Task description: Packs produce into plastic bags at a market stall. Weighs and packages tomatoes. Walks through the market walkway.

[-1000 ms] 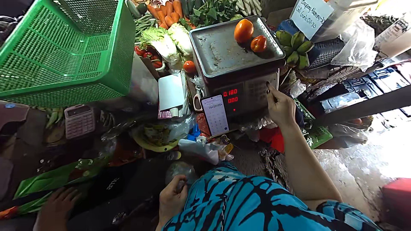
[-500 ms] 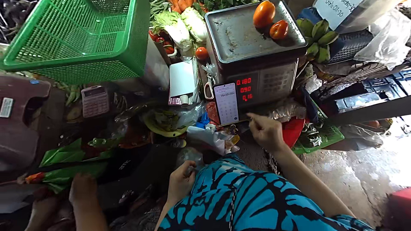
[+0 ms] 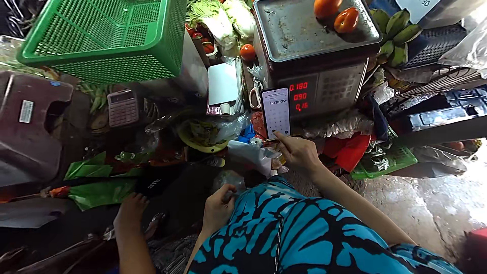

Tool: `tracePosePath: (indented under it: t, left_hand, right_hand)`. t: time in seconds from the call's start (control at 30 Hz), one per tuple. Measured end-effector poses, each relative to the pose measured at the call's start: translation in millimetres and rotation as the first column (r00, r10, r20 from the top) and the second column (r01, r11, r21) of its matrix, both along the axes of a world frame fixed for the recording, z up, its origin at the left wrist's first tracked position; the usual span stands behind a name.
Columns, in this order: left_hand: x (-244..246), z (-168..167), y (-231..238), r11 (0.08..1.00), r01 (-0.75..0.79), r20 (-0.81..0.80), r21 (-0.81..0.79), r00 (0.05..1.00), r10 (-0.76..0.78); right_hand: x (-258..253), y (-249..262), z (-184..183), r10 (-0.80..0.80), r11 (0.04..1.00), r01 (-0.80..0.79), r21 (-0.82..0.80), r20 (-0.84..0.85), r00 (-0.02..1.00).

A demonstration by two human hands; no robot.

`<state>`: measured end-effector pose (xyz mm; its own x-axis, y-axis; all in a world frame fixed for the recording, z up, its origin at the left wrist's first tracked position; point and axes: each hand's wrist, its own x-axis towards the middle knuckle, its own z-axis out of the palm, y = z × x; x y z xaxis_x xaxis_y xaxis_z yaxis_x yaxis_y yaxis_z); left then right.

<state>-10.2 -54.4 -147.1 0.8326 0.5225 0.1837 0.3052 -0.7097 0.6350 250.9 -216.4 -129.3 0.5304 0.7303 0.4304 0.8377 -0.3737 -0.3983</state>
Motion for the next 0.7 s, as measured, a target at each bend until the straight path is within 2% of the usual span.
tracePosePath:
  t: [0.13,0.23,0.33,0.4,0.47,0.53,0.63,0.7]
  left_hand:
    - [-3.1,-1.3,0.2,1.000,-0.015,0.006,0.004,1.000,0.015]
    - [-1.6,-3.1,1.1,1.000,-0.028,0.016,0.010,0.999,0.028]
    - [-1.8,-3.0,2.5,0.997,-0.074,0.020,0.026,0.997,0.074]
    - [-0.4,1.8,4.7,0.991,-0.130,0.028,0.035,0.991,0.129]
    - [1.0,10.9,6.1,0.977,-0.213,0.080,0.020,0.974,0.211]
    - [1.5,19.4,9.3,0.958,-0.286,0.230,-0.011,0.932,0.281]
    - [6.5,47.5,16.5,0.968,-0.207,0.495,-0.141,0.832,0.249]
    - [10.6,77.6,23.9,0.971,-0.112,0.564,-0.210,0.797,0.214]
  right_hand:
    - [6.8,-4.2,0.9,-0.113,0.993,0.113,0.018,0.021,0.993]
    - [9.9,-11.2,-1.7,-0.113,0.992,0.110,0.064,0.046,0.993]
    - [10.3,-15.3,-2.8,-0.125,0.992,0.123,0.038,0.039,0.991]
    - [18.2,-16.1,8.3,-0.136,0.987,0.132,0.089,0.034,0.990]
    - [38.6,-15.4,38.3,-0.182,0.976,0.172,0.130,0.069,0.981]
    - [72.3,-10.6,85.5,-0.263,0.961,0.246,0.128,0.135,0.955]
    - [141.9,9.2,158.9,-0.394,0.919,0.392,0.045,0.158,0.905]
    - [194.1,29.8,188.0,-0.444,0.886,0.456,-0.084,0.129,0.887]
